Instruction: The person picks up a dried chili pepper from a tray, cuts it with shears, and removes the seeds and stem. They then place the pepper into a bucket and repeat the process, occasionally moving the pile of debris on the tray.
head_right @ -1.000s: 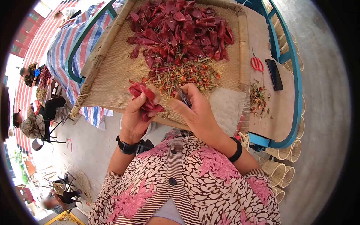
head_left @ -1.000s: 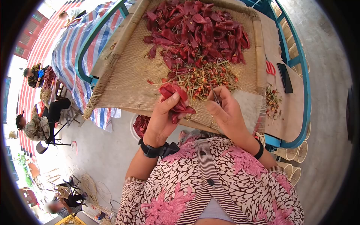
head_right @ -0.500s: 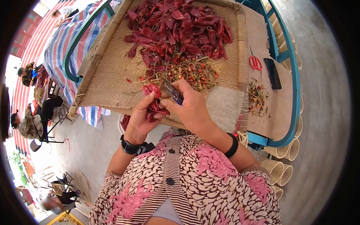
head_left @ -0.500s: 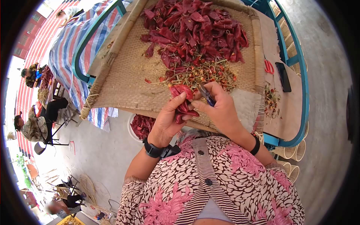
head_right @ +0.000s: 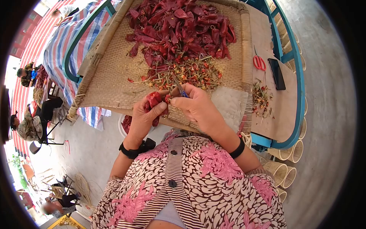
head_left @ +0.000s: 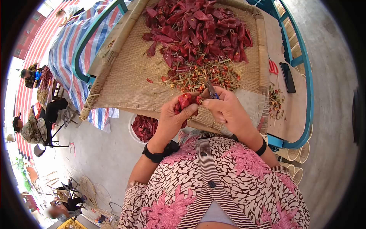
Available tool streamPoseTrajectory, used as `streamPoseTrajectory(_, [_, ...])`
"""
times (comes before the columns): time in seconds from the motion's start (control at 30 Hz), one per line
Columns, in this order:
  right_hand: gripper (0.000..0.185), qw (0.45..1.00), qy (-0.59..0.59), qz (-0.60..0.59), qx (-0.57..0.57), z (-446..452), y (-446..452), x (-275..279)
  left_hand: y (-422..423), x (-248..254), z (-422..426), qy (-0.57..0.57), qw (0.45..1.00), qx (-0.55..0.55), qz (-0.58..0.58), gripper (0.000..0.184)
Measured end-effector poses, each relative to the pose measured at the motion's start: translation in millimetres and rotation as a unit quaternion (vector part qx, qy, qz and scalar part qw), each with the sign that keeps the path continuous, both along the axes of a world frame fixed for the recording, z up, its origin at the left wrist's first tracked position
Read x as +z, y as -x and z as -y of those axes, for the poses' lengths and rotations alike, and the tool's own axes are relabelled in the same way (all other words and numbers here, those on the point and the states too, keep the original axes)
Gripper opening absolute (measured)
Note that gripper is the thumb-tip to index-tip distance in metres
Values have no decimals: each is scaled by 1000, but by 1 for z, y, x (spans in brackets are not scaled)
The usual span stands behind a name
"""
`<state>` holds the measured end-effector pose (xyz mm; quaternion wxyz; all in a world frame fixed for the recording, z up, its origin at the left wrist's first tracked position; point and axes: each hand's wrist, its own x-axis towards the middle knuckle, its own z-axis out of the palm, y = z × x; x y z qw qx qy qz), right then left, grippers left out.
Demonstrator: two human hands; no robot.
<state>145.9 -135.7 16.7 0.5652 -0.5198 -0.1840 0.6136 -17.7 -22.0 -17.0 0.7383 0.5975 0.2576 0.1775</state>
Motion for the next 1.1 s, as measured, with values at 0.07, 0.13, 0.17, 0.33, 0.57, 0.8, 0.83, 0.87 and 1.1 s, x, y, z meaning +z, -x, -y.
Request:
streamPoseTrajectory(0.07, [19,1000,-10,-4,-15,0,2,-4,1,-1,3,-13,1000,-14,2,38])
streamPoseTrajectory(0.13, [20,999,-20,5,-35,0,7,-4,2,-2,9,-32,999,-5,25,36])
streamPoseTrajectory(0.17, [22,998,-26,19,-48,0,8,-1,2,-3,8,5,999,13,32,34])
streamPoseTrajectory(0.33, [33,937,-46,343,-43,8,7,-12,4,-6,5,123,986,110,26,23])
streamPoseTrajectory(0.57, [40,825,-82,559,1,15,16,-11,3,-18,0,136,981,126,53,18])
streamPoseTrajectory(0.8, [39,808,-88,583,6,14,18,-16,1,-19,2,127,982,130,59,17])
streamPoseTrajectory(0.83, [39,812,-83,578,10,14,18,-15,2,-19,1,134,982,119,55,17])
streamPoseTrajectory(0.87, [39,816,-78,572,14,13,18,-13,2,-19,2,141,981,116,58,17])
streamPoseTrajectory(1.1, [38,822,-65,566,13,11,19,-14,0,-13,7,155,979,110,74,16])
